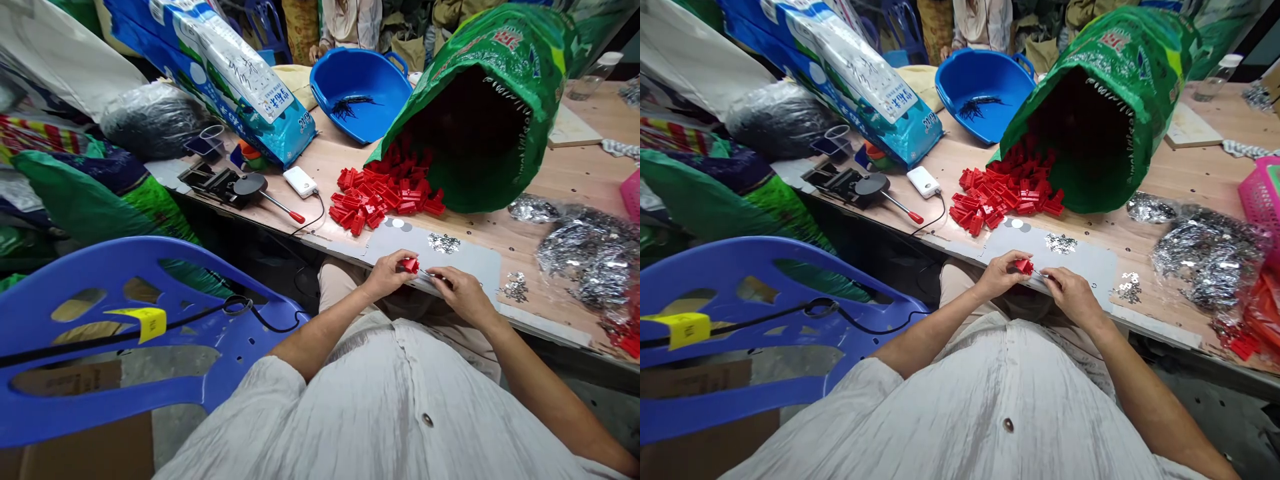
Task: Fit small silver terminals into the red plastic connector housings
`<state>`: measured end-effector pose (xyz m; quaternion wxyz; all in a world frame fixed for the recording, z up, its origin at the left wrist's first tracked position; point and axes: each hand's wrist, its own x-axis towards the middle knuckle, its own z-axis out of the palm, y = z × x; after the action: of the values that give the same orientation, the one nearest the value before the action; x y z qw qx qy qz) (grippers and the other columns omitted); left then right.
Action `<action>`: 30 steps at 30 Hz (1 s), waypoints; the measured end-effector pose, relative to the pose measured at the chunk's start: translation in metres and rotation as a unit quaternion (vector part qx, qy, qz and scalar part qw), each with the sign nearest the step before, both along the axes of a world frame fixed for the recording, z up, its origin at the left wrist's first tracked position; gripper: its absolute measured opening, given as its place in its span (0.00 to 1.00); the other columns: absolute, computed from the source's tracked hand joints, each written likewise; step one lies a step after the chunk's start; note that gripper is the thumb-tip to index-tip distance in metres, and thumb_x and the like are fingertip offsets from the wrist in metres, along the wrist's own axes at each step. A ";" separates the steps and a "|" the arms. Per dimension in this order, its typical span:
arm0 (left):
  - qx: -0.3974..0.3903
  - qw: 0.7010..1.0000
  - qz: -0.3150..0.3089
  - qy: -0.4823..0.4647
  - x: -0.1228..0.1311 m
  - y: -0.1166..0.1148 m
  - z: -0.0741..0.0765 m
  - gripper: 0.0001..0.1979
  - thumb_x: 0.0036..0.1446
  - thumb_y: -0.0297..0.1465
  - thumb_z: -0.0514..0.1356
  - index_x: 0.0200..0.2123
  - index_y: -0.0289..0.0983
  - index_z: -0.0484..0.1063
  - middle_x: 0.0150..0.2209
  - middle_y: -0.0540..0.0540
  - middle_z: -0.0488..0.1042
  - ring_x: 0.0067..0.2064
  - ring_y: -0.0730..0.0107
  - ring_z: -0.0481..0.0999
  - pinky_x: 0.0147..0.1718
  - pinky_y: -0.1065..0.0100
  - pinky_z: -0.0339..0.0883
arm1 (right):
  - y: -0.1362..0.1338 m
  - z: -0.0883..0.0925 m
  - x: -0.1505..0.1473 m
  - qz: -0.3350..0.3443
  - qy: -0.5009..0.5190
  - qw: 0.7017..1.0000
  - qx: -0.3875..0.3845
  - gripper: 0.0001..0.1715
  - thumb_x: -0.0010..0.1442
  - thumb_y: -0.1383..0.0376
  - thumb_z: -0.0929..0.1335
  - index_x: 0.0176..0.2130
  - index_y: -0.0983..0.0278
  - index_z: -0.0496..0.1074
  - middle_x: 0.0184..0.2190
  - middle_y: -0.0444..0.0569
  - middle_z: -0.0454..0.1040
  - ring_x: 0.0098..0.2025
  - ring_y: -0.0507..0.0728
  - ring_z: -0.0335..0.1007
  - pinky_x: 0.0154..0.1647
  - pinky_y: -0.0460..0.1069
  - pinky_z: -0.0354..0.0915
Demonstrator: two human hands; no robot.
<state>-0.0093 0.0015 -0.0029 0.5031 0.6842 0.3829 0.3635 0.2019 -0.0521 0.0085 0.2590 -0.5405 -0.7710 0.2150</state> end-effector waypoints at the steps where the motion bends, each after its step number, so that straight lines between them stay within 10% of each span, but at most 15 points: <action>1: 0.015 1.000 -0.011 0.020 0.000 0.003 0.000 0.18 0.48 0.31 0.67 0.45 0.38 0.73 0.42 0.47 0.76 0.43 0.69 0.74 0.47 0.68 0.66 | 0.001 -0.001 -0.001 0.000 -0.005 1.000 0.001 0.16 0.66 0.61 0.62 0.48 0.60 0.75 0.42 0.52 0.78 0.42 0.59 0.75 0.45 0.55 0.69; 20: 0.053 0.994 -0.078 0.054 0.000 0.019 0.004 0.20 0.48 0.28 0.66 0.47 0.39 0.77 0.45 0.45 0.79 0.46 0.64 0.77 0.50 0.66 0.65 | 0.007 -0.007 -0.005 0.019 -0.059 0.998 0.023 0.13 0.65 0.65 0.63 0.44 0.60 0.76 0.40 0.50 0.78 0.41 0.58 0.75 0.42 0.52 0.70; 30: 0.021 0.994 -0.091 0.061 -0.001 0.024 0.003 0.16 0.46 0.26 0.65 0.42 0.39 0.78 0.38 0.49 0.79 0.41 0.67 0.76 0.44 0.70 0.64 | -0.007 0.003 -0.038 -0.092 -0.170 0.980 0.047 0.12 0.67 0.65 0.62 0.41 0.61 0.75 0.36 0.50 0.75 0.30 0.55 0.72 0.25 0.49 0.62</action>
<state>-0.0101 0.0253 0.0005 0.4953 0.7475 0.3410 0.2822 0.1637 -0.0593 0.0118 0.1678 -0.6253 -0.7598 0.0589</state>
